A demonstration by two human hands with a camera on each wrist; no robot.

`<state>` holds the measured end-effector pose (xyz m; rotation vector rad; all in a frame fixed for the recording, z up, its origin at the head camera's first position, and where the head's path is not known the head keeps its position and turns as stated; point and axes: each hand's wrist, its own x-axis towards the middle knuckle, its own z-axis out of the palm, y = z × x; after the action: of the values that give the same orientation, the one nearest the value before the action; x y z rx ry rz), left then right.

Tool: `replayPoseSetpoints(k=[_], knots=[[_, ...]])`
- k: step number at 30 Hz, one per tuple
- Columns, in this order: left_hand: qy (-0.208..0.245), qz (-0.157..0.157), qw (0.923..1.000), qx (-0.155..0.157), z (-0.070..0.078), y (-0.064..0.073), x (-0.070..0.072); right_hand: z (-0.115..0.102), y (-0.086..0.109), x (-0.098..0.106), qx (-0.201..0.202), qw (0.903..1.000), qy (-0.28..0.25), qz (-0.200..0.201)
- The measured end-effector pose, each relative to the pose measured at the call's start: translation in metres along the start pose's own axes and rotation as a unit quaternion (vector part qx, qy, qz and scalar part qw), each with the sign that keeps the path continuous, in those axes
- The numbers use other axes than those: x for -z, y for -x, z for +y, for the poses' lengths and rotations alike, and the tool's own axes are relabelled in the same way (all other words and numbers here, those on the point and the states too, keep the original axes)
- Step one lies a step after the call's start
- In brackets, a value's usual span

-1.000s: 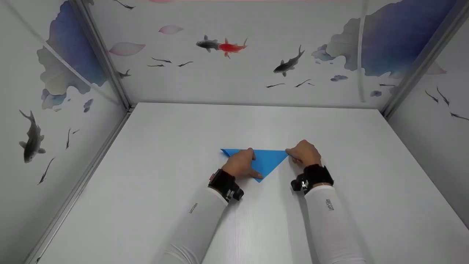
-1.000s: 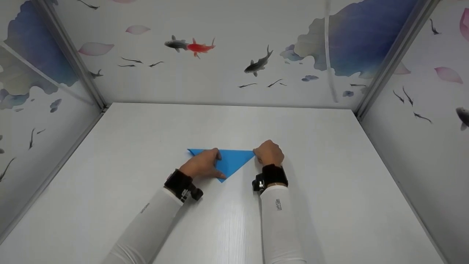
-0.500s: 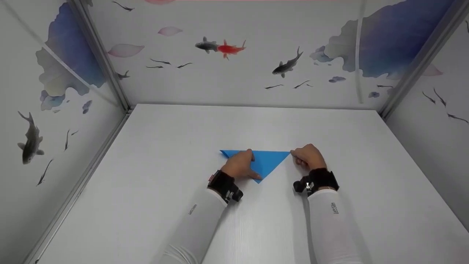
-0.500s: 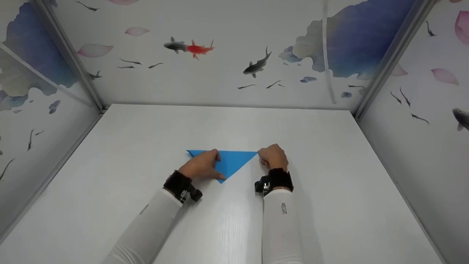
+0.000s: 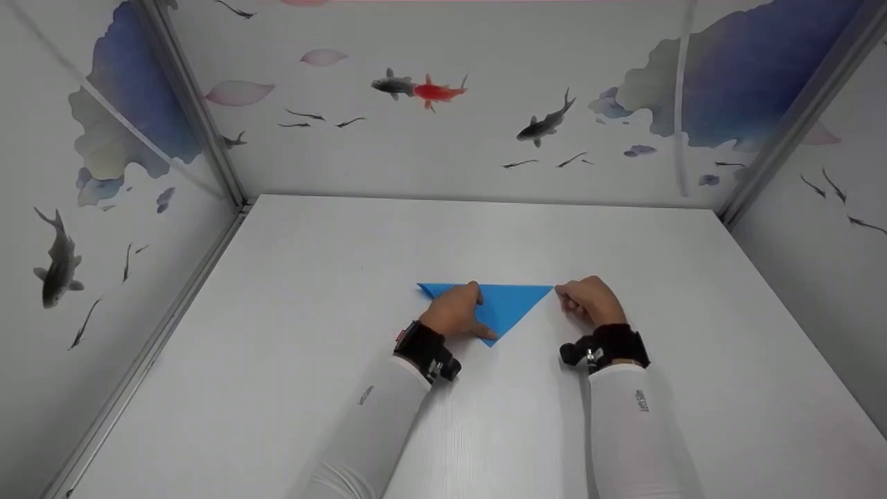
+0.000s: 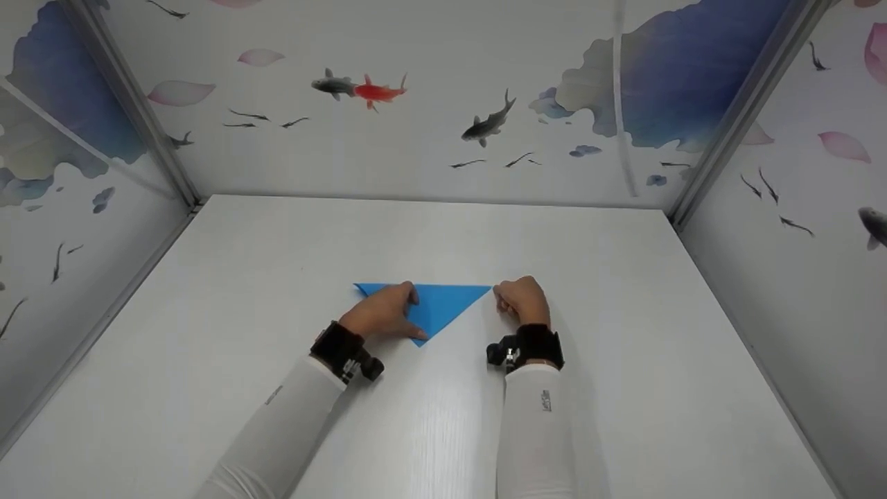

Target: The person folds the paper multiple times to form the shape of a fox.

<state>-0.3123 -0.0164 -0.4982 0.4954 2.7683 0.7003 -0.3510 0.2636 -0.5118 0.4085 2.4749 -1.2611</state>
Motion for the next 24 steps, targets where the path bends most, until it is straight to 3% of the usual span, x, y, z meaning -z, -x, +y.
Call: replayPoseSetpoints(k=[5,8,12,14,16,20,24], knots=[[-0.005,-0.002,1.0000,0.006,0.001,-0.001,0.003,0.004,0.000,0.003,-0.019,0.9976,-0.066,0.003],[0.000,-0.002,0.9998,0.017,0.002,-0.002,0.004,-0.004,0.004,0.003,-0.008,0.9988,-0.047,0.011],[0.007,-0.009,0.9996,0.027,0.000,-0.002,0.004,-0.036,0.018,-0.008,0.063,0.9947,0.063,0.050],[0.009,-0.013,0.9995,0.029,-0.001,-0.002,0.003,-0.055,0.026,-0.020,0.102,0.9842,0.134,0.055],[0.008,-0.016,0.9995,0.026,-0.002,-0.002,0.001,-0.073,0.033,-0.036,0.127,0.9706,0.202,0.030],[0.019,-0.012,0.9997,0.011,-0.002,-0.002,0.002,-0.095,0.038,-0.067,0.116,0.9536,0.276,-0.032],[0.031,-0.010,0.9995,-0.003,0.000,-0.002,0.002,-0.099,0.033,-0.083,0.106,0.9429,0.311,-0.053]])
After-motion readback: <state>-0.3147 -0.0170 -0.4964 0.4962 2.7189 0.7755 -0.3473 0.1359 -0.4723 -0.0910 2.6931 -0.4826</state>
